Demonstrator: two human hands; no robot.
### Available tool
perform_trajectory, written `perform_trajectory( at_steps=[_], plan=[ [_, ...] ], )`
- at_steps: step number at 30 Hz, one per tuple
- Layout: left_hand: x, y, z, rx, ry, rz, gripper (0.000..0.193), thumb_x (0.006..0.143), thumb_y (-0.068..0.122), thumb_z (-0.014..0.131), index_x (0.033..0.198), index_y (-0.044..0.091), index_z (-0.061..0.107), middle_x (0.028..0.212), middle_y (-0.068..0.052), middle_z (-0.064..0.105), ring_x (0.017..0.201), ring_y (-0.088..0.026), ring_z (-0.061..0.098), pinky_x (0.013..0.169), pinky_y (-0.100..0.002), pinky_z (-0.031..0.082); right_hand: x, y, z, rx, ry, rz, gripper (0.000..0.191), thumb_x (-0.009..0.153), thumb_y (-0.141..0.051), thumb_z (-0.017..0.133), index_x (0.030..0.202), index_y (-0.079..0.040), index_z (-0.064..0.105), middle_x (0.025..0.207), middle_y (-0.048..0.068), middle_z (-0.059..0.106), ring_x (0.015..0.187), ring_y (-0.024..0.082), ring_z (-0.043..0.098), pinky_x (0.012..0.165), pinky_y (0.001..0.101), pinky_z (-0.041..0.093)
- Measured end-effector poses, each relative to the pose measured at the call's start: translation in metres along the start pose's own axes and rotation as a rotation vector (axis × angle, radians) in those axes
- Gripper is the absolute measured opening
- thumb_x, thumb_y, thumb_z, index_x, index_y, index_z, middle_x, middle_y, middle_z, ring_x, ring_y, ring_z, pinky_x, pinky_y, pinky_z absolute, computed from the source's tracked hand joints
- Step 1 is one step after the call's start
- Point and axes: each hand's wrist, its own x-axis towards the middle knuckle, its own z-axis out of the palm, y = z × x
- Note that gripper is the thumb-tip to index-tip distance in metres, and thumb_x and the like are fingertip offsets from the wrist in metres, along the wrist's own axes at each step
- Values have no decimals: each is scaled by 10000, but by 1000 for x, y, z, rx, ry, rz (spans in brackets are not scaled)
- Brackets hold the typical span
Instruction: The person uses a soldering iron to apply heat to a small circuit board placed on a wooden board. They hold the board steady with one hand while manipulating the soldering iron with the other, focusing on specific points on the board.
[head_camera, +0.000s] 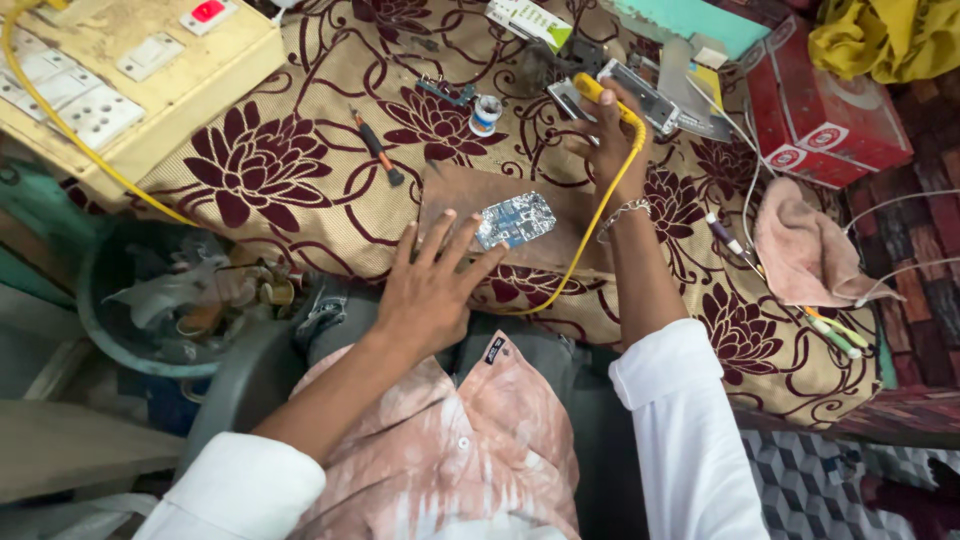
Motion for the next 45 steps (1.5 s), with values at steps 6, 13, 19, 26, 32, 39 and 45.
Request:
perform_trajectory(
  at_steps=[6,13,19,26,32,39,45],
  plan=[
    [0,0,5,7,48,4,800,725,120,690,1486,287,508,1577,-115,400,1479,-367,320,1183,-633,249,2,5,14,142,92,-4,525,983,-480,627,1320,-77,623,1011,86,725,754,140,696,604,287,633],
    [-1,3,6,3,90,5,791,731,121,691,1485,280,511,1570,-121,421,1470,-385,342,1166,-651,253,5,1,24,58,65,29,415,1017,-418,626,1200,-47,653,868,87,696,665,140,677,537,287,614],
    [-2,3,7,0,83,6,811,713,137,701,1487,284,510,1563,-124,419,1455,-383,355,1168,-642,258,14,-10,24,-325,45,-138,276,1030,-270,596,995,-21,710,687,61,704,544,109,674,458,254,550],
    [2,5,3,-14,53,-14,792,715,136,701,1471,286,522,1565,-121,410,1435,-384,370,1158,-634,258,33,-38,13,-546,-57,-241,231,1031,-173,600,929,20,678,701,87,695,545,99,662,449,252,480],
    [2,6,3,-25,63,-29,778,716,141,706,1460,292,534,1559,-107,417,1445,-378,373,1168,-635,256,35,-37,22,-289,62,-226,208,1023,-196,581,966,-6,644,693,62,707,483,112,631,388,260,506],
    [1,7,0,-50,46,-23,784,706,155,721,1457,281,536,1562,-116,420,1446,-379,367,1168,-642,251,46,-29,45,-267,-76,-115,334,1063,-327,643,1035,6,651,729,67,687,548,122,651,470,268,565],
    [2,9,0,-74,53,-29,774,719,166,722,1463,275,535,1567,-126,415,1449,-387,362,1177,-641,238,53,-26,61,-285,-135,-31,365,1073,-375,614,1089,-14,664,770,67,702,589,133,670,500,280,590]
  ],
)
